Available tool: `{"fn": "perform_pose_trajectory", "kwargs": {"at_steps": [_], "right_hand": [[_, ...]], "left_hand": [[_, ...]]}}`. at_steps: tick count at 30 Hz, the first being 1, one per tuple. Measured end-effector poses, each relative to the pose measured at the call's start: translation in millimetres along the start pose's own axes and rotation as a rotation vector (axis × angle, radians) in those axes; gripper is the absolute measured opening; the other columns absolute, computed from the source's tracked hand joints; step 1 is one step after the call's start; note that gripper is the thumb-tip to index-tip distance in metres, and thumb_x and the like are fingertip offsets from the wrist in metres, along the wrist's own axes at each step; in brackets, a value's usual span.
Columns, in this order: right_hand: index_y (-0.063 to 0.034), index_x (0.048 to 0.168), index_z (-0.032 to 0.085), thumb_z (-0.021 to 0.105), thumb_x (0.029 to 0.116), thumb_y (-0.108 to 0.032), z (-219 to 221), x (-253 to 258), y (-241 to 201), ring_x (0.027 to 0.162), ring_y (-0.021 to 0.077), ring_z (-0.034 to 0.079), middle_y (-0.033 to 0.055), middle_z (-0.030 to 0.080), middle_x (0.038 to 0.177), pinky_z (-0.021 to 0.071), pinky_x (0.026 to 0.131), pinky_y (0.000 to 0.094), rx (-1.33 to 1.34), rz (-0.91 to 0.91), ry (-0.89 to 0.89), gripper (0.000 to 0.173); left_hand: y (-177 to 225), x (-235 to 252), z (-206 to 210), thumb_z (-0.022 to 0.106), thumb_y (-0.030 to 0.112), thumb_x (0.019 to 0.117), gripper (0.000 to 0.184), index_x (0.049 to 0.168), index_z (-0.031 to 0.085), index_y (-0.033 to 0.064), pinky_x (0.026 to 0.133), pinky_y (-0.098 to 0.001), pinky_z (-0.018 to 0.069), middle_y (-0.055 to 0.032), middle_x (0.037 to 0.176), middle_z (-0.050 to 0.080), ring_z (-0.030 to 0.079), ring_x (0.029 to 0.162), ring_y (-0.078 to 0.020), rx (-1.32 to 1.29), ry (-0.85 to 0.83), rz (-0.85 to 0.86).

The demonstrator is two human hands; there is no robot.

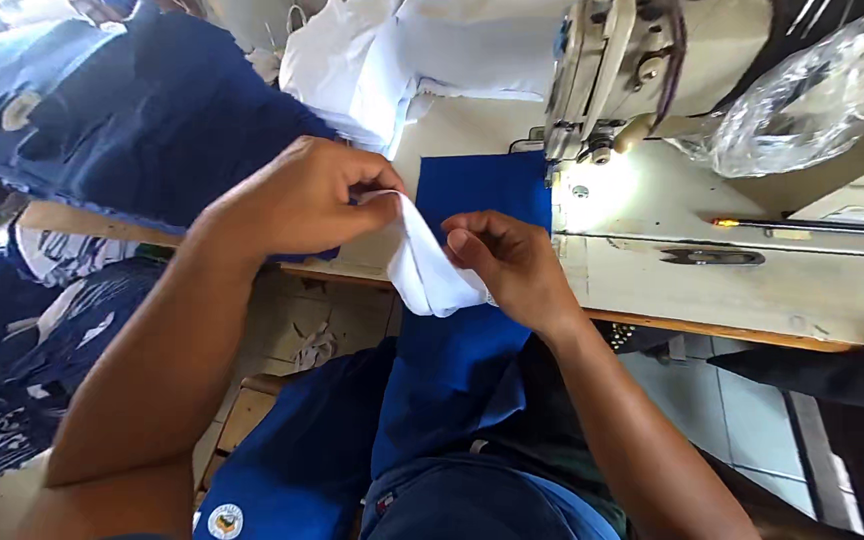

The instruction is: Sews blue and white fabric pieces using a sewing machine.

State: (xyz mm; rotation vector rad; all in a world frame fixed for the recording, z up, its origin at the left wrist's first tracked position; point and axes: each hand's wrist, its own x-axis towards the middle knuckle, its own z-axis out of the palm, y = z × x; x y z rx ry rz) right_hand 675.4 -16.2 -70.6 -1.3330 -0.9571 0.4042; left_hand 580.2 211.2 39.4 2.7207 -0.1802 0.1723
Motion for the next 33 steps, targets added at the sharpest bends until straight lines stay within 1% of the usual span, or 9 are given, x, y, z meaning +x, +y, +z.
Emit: {"fn": "perform_pose_trajectory", "kwargs": {"at_steps": [4, 10, 15, 18, 21, 24, 27, 30, 33], "right_hand": [[0.0014, 0.132, 0.058, 0.079, 0.0903, -0.031, 22, -10, -7, 0.107, 0.0179, 0.069, 0.0136, 0.067, 0.121, 0.0598, 0.091, 0.0340, -0.308, -0.141, 0.166, 0.057], [-0.0021, 0.105, 0.068, 0.064, 0.0913, -0.007, 33, 4, -23, 0.072, 0.0109, 0.067, 0.0069, 0.069, 0.085, 0.0563, 0.061, 0.0255, -0.466, -0.199, 0.378, 0.014], [-0.0065, 0.090, 0.074, 0.064, 0.0884, -0.006, 21, 17, -23, 0.071, 0.0121, 0.065, 0.0038, 0.068, 0.076, 0.0516, 0.061, 0.0278, -0.570, -0.223, 0.432, 0.010], [-0.0065, 0.095, 0.077, 0.064, 0.0895, -0.005, 12, 10, -26, 0.074, 0.0120, 0.068, 0.0049, 0.072, 0.081, 0.0544, 0.065, 0.0292, -0.573, -0.146, 0.358, 0.014], [-0.0089, 0.092, 0.077, 0.063, 0.0924, -0.006, 8, -9, -27, 0.059, 0.0034, 0.060, -0.0015, 0.068, 0.071, 0.0490, 0.053, 0.0237, -0.343, -0.016, 0.140, 0.015], [-0.0049, 0.093, 0.074, 0.064, 0.0952, -0.004, 3, -32, -14, 0.064, 0.0021, 0.065, -0.0013, 0.070, 0.074, 0.0558, 0.057, 0.0205, 0.082, 0.091, -0.117, 0.010], [-0.0018, 0.098, 0.074, 0.066, 0.0985, -0.007, -1, -59, 15, 0.073, 0.0053, 0.070, 0.0015, 0.074, 0.081, 0.0612, 0.069, 0.0247, 0.267, 0.195, -0.109, 0.010], [-0.0004, 0.101, 0.074, 0.065, 0.1002, -0.011, -2, -87, 50, 0.075, 0.0080, 0.072, 0.0040, 0.075, 0.083, 0.0624, 0.072, 0.0284, 0.274, 0.351, 0.068, 0.014], [0.0012, 0.101, 0.076, 0.069, 0.0968, -0.010, 5, -106, 74, 0.078, 0.0108, 0.073, 0.0062, 0.077, 0.085, 0.0630, 0.075, 0.0305, 0.275, 0.426, 0.317, 0.014]], "left_hand": [[16, 10, 18, 0.064, 0.035, 0.0987, 0.022, 0.099, 0.074, 0.0160, 0.071, -0.0178, 0.0545, 0.0094, 0.085, 0.071, 0.064, 0.076, 0.0056, -0.039, 0.063, -0.013], [50, 4, 10, 0.074, 0.029, 0.0926, 0.018, 0.097, 0.073, 0.0113, 0.066, -0.0134, 0.0557, 0.0079, 0.082, 0.072, 0.065, 0.073, 0.0050, -0.083, 0.164, 0.133], [49, -16, -11, 0.062, 0.020, 0.1022, 0.020, 0.108, 0.072, 0.0037, 0.076, -0.0159, 0.0563, 0.0017, 0.100, 0.069, 0.064, 0.086, 0.0016, -0.065, 0.223, 0.181], [39, -25, -27, 0.057, 0.020, 0.1053, 0.023, 0.113, 0.070, 0.0025, 0.093, -0.0219, 0.0542, 0.0003, 0.114, 0.068, 0.064, 0.103, -0.0017, -0.057, 0.348, 0.129], [33, -15, -35, 0.071, 0.030, 0.0974, 0.013, 0.104, 0.069, 0.0190, 0.080, -0.0162, 0.0582, 0.0194, 0.092, 0.071, 0.067, 0.084, 0.0080, -0.153, 0.562, -0.098], [22, 20, -36, 0.079, 0.041, 0.0902, 0.029, 0.103, 0.071, 0.0161, 0.079, -0.0183, 0.0567, 0.0154, 0.089, 0.070, 0.065, 0.082, 0.0072, -0.090, 0.580, -0.240], [1, 71, -7, 0.067, 0.043, 0.0984, 0.035, 0.107, 0.075, 0.0104, 0.082, -0.0199, 0.0538, 0.0040, 0.095, 0.072, 0.065, 0.084, 0.0031, 0.045, 0.431, -0.122], [-21, 121, 54, 0.055, 0.033, 0.1061, 0.037, 0.114, 0.074, 0.0026, 0.098, -0.0409, 0.0502, -0.0146, 0.109, 0.072, 0.067, 0.103, -0.0189, 0.065, 0.226, 0.076], [-34, 159, 120, 0.068, 0.033, 0.0990, 0.029, 0.109, 0.077, 0.0071, 0.095, -0.0367, 0.0549, -0.0075, 0.103, 0.076, 0.071, 0.097, -0.0126, -0.091, 0.196, 0.070]]}}
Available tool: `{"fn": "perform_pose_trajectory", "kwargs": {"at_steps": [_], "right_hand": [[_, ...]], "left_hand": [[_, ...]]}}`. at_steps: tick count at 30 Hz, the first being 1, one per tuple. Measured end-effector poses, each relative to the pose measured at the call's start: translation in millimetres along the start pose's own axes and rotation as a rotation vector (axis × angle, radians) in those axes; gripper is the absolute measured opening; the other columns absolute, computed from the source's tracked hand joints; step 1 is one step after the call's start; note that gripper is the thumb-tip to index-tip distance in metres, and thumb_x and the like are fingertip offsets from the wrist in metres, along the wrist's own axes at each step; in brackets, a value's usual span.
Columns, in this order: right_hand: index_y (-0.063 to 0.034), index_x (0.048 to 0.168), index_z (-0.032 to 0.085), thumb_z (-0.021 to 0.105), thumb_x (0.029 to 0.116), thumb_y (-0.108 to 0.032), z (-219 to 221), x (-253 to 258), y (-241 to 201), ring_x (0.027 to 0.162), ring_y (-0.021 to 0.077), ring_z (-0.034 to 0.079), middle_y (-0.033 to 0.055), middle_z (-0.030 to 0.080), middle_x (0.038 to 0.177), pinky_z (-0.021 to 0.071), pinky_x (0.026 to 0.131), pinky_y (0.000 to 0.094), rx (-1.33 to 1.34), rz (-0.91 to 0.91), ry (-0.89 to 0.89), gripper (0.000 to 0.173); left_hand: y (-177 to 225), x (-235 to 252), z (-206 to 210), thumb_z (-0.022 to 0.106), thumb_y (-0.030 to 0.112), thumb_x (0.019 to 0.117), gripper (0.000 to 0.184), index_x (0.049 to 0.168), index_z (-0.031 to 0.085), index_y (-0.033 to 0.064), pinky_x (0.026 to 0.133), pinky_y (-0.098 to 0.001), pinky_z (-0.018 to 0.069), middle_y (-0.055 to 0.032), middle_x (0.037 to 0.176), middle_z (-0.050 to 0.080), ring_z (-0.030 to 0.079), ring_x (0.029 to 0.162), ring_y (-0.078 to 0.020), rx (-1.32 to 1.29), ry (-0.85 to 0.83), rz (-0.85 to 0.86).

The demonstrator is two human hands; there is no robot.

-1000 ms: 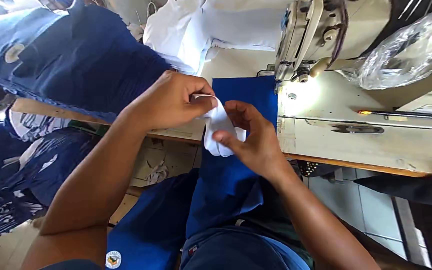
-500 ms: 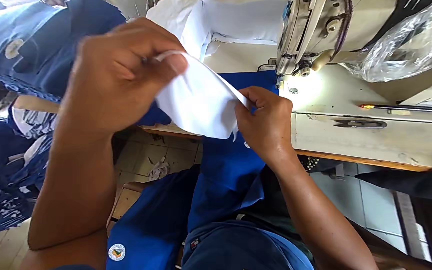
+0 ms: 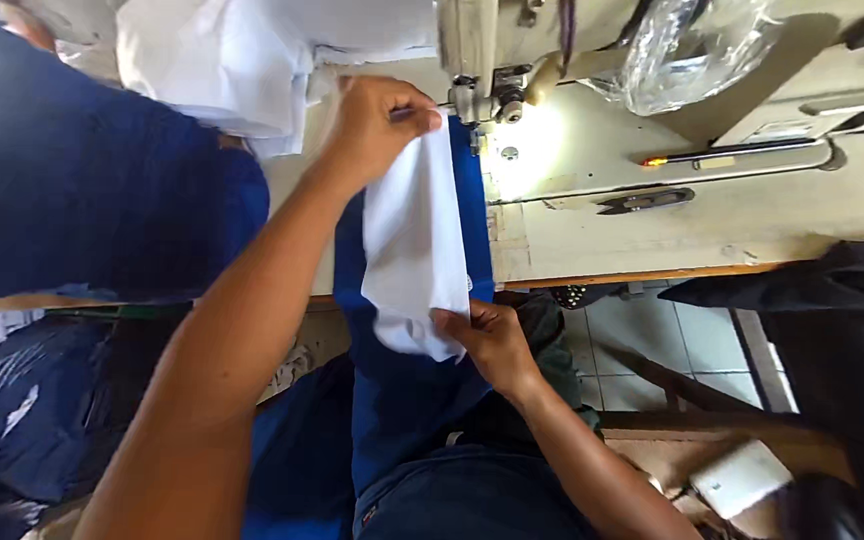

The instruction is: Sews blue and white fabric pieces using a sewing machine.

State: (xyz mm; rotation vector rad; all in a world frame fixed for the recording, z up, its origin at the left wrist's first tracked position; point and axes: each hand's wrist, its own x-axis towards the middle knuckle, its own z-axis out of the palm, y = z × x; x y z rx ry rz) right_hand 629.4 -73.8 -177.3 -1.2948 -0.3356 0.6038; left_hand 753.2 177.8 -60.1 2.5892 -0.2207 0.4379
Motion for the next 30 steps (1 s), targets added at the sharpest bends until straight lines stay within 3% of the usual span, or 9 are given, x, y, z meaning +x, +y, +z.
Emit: {"fn": "perform_pose_trajectory", "kwargs": {"at_steps": [3, 6, 9, 12, 16, 22, 30], "right_hand": [[0.0022, 0.102, 0.073, 0.072, 0.0950, -0.010, -2, -6, 16, 0.079, 0.0128, 0.075, 0.0073, 0.077, 0.086, 0.0641, 0.076, 0.0316, 0.036, 0.004, 0.124, 0.014], [0.0011, 0.101, 0.070, 0.064, 0.1012, -0.013, -8, -11, 23, 0.078, 0.0073, 0.072, 0.0036, 0.074, 0.085, 0.0618, 0.074, 0.0266, -0.019, -0.070, 0.141, 0.015], [-0.0027, 0.092, 0.068, 0.050, 0.1079, -0.017, -14, -16, 21, 0.066, -0.0029, 0.059, -0.0045, 0.062, 0.073, 0.0498, 0.062, 0.0164, -0.163, -0.115, 0.130, 0.027], [-0.0008, 0.095, 0.070, 0.053, 0.1072, -0.015, -17, -18, 20, 0.066, -0.0003, 0.063, -0.0016, 0.067, 0.074, 0.0543, 0.062, 0.0182, -0.152, -0.125, 0.118, 0.025], [0.0030, 0.109, 0.065, 0.057, 0.1049, -0.010, -19, -23, 15, 0.075, 0.0031, 0.069, 0.0013, 0.072, 0.085, 0.0595, 0.069, 0.0213, -0.056, -0.130, 0.139, 0.016], [0.0028, 0.106, 0.066, 0.053, 0.1062, -0.010, -23, -19, 15, 0.077, 0.0020, 0.067, 0.0007, 0.070, 0.085, 0.0579, 0.070, 0.0201, -0.021, -0.156, 0.124, 0.018], [0.0018, 0.104, 0.066, 0.053, 0.1058, -0.009, -25, -11, 17, 0.077, 0.0011, 0.067, -0.0003, 0.070, 0.085, 0.0572, 0.070, 0.0191, 0.003, -0.129, 0.152, 0.017]], "left_hand": [[-9, 10, 49, 0.073, 0.031, 0.0954, 0.026, 0.105, 0.076, 0.0072, 0.082, -0.0334, 0.0568, -0.0041, 0.091, 0.074, 0.068, 0.081, -0.0094, -0.108, -0.049, -0.120], [-12, 10, 68, 0.063, 0.027, 0.1028, 0.027, 0.110, 0.077, 0.0059, 0.088, -0.0358, 0.0562, -0.0074, 0.099, 0.076, 0.071, 0.089, -0.0124, -0.077, -0.149, -0.150], [-16, 8, 76, 0.060, 0.027, 0.1041, 0.027, 0.111, 0.076, 0.0062, 0.086, -0.0306, 0.0551, -0.0066, 0.099, 0.075, 0.069, 0.088, -0.0091, -0.064, -0.154, -0.155], [-19, 7, 82, 0.068, 0.027, 0.0993, 0.022, 0.106, 0.077, 0.0089, 0.082, -0.0228, 0.0568, -0.0023, 0.095, 0.076, 0.069, 0.084, -0.0031, -0.102, -0.099, -0.178], [-19, 7, 84, 0.072, 0.027, 0.0958, 0.020, 0.103, 0.077, 0.0090, 0.078, -0.0199, 0.0565, -0.0007, 0.091, 0.075, 0.068, 0.079, -0.0012, -0.125, -0.093, -0.202], [-20, 12, 80, 0.073, 0.029, 0.0957, 0.020, 0.102, 0.078, 0.0109, 0.078, -0.0208, 0.0563, 0.0004, 0.090, 0.075, 0.068, 0.079, -0.0008, -0.117, -0.158, -0.228], [-24, 14, 84, 0.073, 0.029, 0.0951, 0.019, 0.101, 0.078, 0.0118, 0.076, -0.0166, 0.0553, 0.0034, 0.089, 0.075, 0.067, 0.078, 0.0030, -0.140, -0.088, -0.256]]}}
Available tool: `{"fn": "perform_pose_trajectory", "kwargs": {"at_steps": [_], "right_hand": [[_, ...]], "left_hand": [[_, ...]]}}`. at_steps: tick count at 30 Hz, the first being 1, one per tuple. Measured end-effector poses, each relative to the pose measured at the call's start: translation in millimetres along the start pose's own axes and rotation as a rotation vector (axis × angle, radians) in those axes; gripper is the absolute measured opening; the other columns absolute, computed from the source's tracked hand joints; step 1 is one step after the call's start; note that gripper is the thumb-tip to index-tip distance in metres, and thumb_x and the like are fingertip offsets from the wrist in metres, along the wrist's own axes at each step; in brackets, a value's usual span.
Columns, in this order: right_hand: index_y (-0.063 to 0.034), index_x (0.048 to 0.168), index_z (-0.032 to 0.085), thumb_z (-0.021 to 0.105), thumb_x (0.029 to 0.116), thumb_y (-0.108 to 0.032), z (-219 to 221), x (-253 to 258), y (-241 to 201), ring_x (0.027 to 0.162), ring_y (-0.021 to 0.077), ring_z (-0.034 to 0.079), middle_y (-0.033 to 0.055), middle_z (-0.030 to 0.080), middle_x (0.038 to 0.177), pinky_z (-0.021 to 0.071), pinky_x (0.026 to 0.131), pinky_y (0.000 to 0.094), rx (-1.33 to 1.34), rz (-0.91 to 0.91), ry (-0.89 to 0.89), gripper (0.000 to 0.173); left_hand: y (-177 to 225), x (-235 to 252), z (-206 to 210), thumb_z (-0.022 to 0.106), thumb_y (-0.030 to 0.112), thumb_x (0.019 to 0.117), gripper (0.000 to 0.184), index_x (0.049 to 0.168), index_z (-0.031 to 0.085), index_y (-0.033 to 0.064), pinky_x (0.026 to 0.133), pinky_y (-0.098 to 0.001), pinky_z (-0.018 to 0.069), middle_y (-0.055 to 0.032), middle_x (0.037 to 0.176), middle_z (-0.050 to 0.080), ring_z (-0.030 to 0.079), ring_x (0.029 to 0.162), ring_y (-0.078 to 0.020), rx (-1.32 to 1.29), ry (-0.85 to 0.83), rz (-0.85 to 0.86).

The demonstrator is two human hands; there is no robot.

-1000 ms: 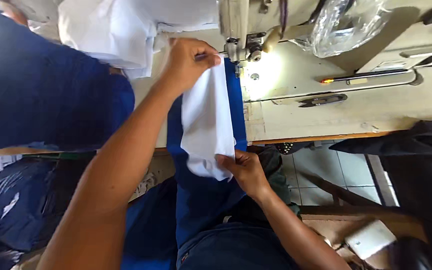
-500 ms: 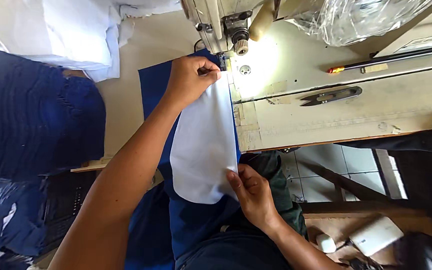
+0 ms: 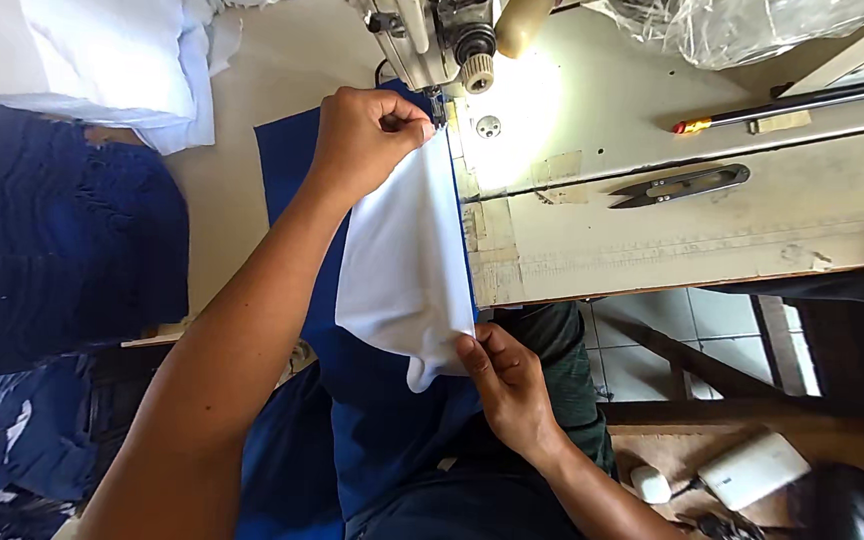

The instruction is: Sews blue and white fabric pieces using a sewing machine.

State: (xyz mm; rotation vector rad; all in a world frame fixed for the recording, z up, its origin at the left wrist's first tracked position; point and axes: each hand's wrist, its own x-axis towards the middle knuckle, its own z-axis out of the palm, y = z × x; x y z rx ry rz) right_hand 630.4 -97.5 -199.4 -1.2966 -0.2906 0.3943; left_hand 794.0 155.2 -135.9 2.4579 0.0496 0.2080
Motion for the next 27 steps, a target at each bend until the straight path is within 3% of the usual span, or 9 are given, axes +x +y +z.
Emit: {"fn": "perform_pose_trajectory", "kwargs": {"at_steps": [17, 20, 21, 23, 25, 27], "right_hand": [[0.0019, 0.102, 0.066, 0.053, 0.1061, -0.010, 3, -2, 10, 0.075, 0.0015, 0.066, 0.0002, 0.069, 0.084, 0.0571, 0.069, 0.0196, -0.008, 0.001, 0.020, 0.018], [0.0023, 0.102, 0.068, 0.056, 0.1058, -0.012, 3, -7, 15, 0.075, 0.0011, 0.067, 0.0011, 0.070, 0.083, 0.0576, 0.069, 0.0190, -0.090, -0.018, 0.014, 0.019], [0.0023, 0.102, 0.068, 0.056, 0.1057, -0.013, 2, -10, 15, 0.075, 0.0007, 0.067, 0.0012, 0.071, 0.083, 0.0575, 0.069, 0.0186, -0.119, -0.021, 0.013, 0.020], [0.0015, 0.101, 0.069, 0.057, 0.1059, -0.015, -1, -17, 13, 0.074, 0.0001, 0.067, 0.0011, 0.072, 0.083, 0.0576, 0.069, 0.0180, -0.170, -0.012, 0.007, 0.021], [0.0000, 0.099, 0.070, 0.058, 0.1057, -0.018, -3, -22, 9, 0.068, -0.0008, 0.065, -0.0005, 0.070, 0.078, 0.0558, 0.063, 0.0171, -0.221, -0.001, 0.007, 0.023], [-0.0007, 0.097, 0.070, 0.059, 0.1052, -0.019, -5, -26, 3, 0.063, -0.0006, 0.063, -0.0010, 0.068, 0.074, 0.0548, 0.057, 0.0171, -0.242, 0.012, 0.006, 0.023]], "left_hand": [[-3, 3, 4, 0.073, 0.031, 0.0952, 0.019, 0.100, 0.079, 0.0132, 0.074, -0.0150, 0.0547, 0.0052, 0.087, 0.075, 0.067, 0.076, 0.0046, 0.006, 0.019, 0.015], [0, -5, 6, 0.067, 0.034, 0.0998, 0.028, 0.110, 0.078, 0.0109, 0.087, -0.0231, 0.0556, -0.0048, 0.102, 0.074, 0.069, 0.092, -0.0068, 0.145, 0.080, 0.109], [5, -16, 4, 0.062, 0.036, 0.1030, 0.035, 0.121, 0.075, 0.0082, 0.096, -0.0314, 0.0539, -0.0117, 0.114, 0.072, 0.068, 0.105, -0.0171, 0.220, 0.099, 0.147], [23, -61, -5, 0.056, 0.037, 0.1062, 0.048, 0.140, 0.063, 0.0034, 0.111, -0.0496, 0.0426, -0.0212, 0.138, 0.062, 0.056, 0.131, -0.0352, 0.297, 0.116, 0.181], [36, -135, -3, 0.063, 0.049, 0.0997, 0.063, 0.144, 0.056, 0.0051, 0.112, -0.0542, 0.0406, -0.0188, 0.146, 0.056, 0.050, 0.137, -0.0359, 0.244, 0.091, 0.222], [37, -211, 26, 0.072, 0.073, 0.0800, 0.083, 0.142, 0.057, 0.0200, 0.112, -0.0532, 0.0393, -0.0062, 0.145, 0.058, 0.050, 0.137, -0.0283, 0.126, 0.071, 0.254]]}}
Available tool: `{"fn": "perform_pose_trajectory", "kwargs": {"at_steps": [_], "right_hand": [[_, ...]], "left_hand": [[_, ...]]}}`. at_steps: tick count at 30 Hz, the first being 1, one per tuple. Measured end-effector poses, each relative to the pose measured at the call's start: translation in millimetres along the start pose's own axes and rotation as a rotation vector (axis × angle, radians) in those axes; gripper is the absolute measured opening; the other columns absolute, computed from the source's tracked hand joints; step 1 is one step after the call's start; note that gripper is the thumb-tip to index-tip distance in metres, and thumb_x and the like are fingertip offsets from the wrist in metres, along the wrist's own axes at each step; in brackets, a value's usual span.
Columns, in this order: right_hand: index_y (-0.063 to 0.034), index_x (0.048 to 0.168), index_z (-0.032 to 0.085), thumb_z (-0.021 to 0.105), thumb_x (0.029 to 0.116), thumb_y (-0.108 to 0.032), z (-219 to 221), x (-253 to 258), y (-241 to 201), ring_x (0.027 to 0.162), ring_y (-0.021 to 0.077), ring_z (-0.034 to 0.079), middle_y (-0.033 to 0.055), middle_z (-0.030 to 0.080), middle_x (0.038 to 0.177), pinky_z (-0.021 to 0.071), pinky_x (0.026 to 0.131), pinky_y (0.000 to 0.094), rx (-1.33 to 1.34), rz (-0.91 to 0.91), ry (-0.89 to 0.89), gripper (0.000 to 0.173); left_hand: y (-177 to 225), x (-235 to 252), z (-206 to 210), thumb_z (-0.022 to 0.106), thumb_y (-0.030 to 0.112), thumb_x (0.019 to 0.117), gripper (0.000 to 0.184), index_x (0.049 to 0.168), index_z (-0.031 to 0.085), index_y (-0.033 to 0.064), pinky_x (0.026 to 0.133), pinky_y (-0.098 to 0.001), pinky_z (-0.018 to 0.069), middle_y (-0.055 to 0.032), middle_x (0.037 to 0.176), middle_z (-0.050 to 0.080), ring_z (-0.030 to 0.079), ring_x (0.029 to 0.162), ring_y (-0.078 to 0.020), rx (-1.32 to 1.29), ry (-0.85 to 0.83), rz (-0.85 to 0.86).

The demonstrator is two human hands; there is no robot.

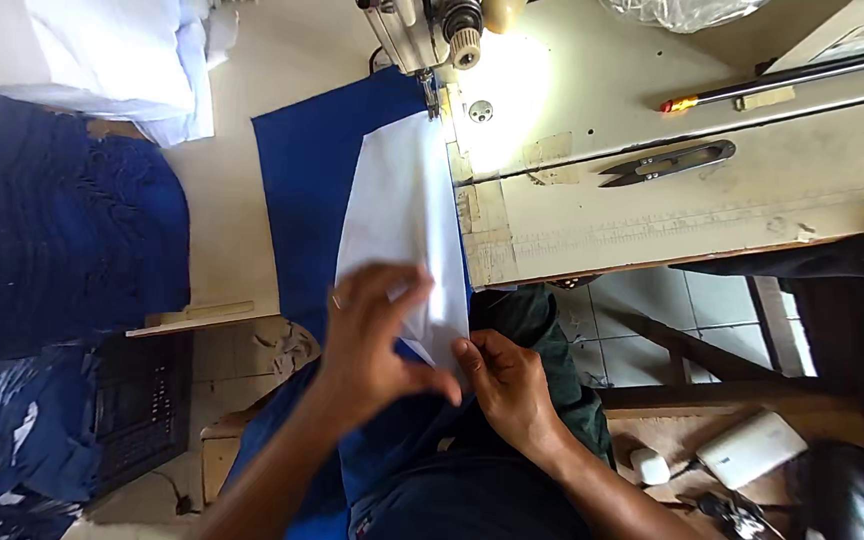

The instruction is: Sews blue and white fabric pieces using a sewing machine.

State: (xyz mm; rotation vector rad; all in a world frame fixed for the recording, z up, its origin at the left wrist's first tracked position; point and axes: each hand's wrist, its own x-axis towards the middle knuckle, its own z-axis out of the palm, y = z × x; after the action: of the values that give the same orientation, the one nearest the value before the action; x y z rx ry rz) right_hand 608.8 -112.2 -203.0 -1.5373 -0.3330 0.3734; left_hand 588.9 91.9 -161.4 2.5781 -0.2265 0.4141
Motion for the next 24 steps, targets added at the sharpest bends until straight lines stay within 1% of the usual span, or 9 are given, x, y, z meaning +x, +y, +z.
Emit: {"fn": "perform_pose_trajectory", "kwargs": {"at_steps": [1, 3, 6, 9, 11, 14, 19, 23, 24], "right_hand": [[-0.0012, 0.096, 0.071, 0.059, 0.1049, -0.020, 0, 0, -4, 0.061, -0.0011, 0.062, -0.0013, 0.068, 0.073, 0.0535, 0.056, 0.0166, -0.007, 0.009, 0.002, 0.024], [-0.0025, 0.094, 0.071, 0.060, 0.1040, -0.021, 3, -1, -12, 0.058, -0.0022, 0.059, -0.0026, 0.066, 0.071, 0.0509, 0.053, 0.0155, 0.002, 0.030, 0.000, 0.023], [-0.0038, 0.092, 0.070, 0.060, 0.1046, -0.025, 2, -4, -21, 0.056, -0.0009, 0.061, -0.0026, 0.066, 0.069, 0.0527, 0.052, 0.0164, -0.008, 0.062, -0.077, 0.027], [-0.0079, 0.091, 0.075, 0.055, 0.1059, -0.040, -25, -6, -15, 0.061, 0.0035, 0.064, -0.0022, 0.069, 0.071, 0.0555, 0.058, 0.0248, -0.280, 0.069, -0.185, 0.041], [-0.0075, 0.098, 0.075, 0.057, 0.1045, -0.040, -39, 2, 3, 0.074, 0.0143, 0.069, 0.0042, 0.072, 0.083, 0.0585, 0.068, 0.0385, -0.454, 0.021, -0.058, 0.038], [-0.0003, 0.130, 0.064, 0.064, 0.1017, -0.030, -38, 25, 31, 0.116, 0.0294, 0.066, 0.0174, 0.068, 0.124, 0.0524, 0.101, 0.0488, -0.424, -0.020, -0.027, 0.041], [-0.0044, 0.093, 0.076, 0.072, 0.0929, -0.014, -16, 30, 51, 0.069, 0.0038, 0.066, 0.0016, 0.072, 0.079, 0.0554, 0.065, 0.0246, -0.182, -0.130, -0.043, 0.011], [-0.0023, 0.096, 0.074, 0.071, 0.0934, -0.009, -15, -3, 39, 0.083, 0.0049, 0.068, 0.0037, 0.072, 0.095, 0.0586, 0.075, 0.0222, -0.032, -0.124, -0.070, 0.008], [-0.0024, 0.099, 0.073, 0.070, 0.0942, -0.008, -13, -10, 35, 0.076, 0.0033, 0.068, 0.0021, 0.073, 0.089, 0.0582, 0.070, 0.0212, 0.005, -0.091, -0.069, 0.008]], "left_hand": [[7, -26, 15, 0.071, 0.076, 0.0779, 0.082, 0.144, 0.054, 0.0294, 0.118, -0.0516, 0.0338, 0.0014, 0.150, 0.055, 0.045, 0.143, -0.0244, -0.022, -0.018, 0.005], [11, -53, 41, 0.068, 0.058, 0.0929, 0.066, 0.149, 0.042, 0.0329, 0.123, -0.0487, 0.0240, 0.0049, 0.156, 0.047, 0.036, 0.149, -0.0219, -0.001, 0.007, 0.049], [12, -45, 56, 0.062, 0.021, 0.1007, 0.028, 0.128, 0.058, 0.0185, 0.115, -0.0406, 0.0350, 0.0003, 0.132, 0.067, 0.054, 0.134, -0.0174, 0.007, 0.263, 0.097], [14, -32, 47, 0.067, 0.010, 0.0975, 0.013, 0.108, 0.075, 0.0091, 0.107, -0.0416, 0.0443, -0.0056, 0.112, 0.076, 0.063, 0.121, -0.0221, -0.017, 0.350, 0.150], [18, -32, 41, 0.069, 0.008, 0.0955, 0.014, 0.107, 0.077, 0.0100, 0.105, -0.0413, 0.0448, -0.0056, 0.112, 0.075, 0.063, 0.118, -0.0226, 0.005, 0.331, 0.165], [19, -39, 43, 0.071, 0.010, 0.0942, 0.017, 0.109, 0.079, 0.0123, 0.103, -0.0416, 0.0438, -0.0061, 0.111, 0.073, 0.062, 0.115, -0.0236, 0.048, 0.286, 0.178], [13, -48, 50, 0.075, 0.009, 0.0905, 0.018, 0.106, 0.081, 0.0150, 0.097, -0.0425, 0.0436, -0.0059, 0.104, 0.074, 0.063, 0.108, -0.0242, 0.084, 0.286, 0.192], [17, -56, 52, 0.074, 0.013, 0.0928, 0.020, 0.112, 0.079, 0.0142, 0.098, -0.0442, 0.0446, -0.0078, 0.110, 0.074, 0.064, 0.111, -0.0255, 0.123, 0.244, 0.201], [18, -58, 51, 0.073, 0.014, 0.0934, 0.023, 0.115, 0.078, 0.0139, 0.099, -0.0449, 0.0439, -0.0083, 0.113, 0.073, 0.063, 0.112, -0.0261, 0.132, 0.216, 0.204]]}}
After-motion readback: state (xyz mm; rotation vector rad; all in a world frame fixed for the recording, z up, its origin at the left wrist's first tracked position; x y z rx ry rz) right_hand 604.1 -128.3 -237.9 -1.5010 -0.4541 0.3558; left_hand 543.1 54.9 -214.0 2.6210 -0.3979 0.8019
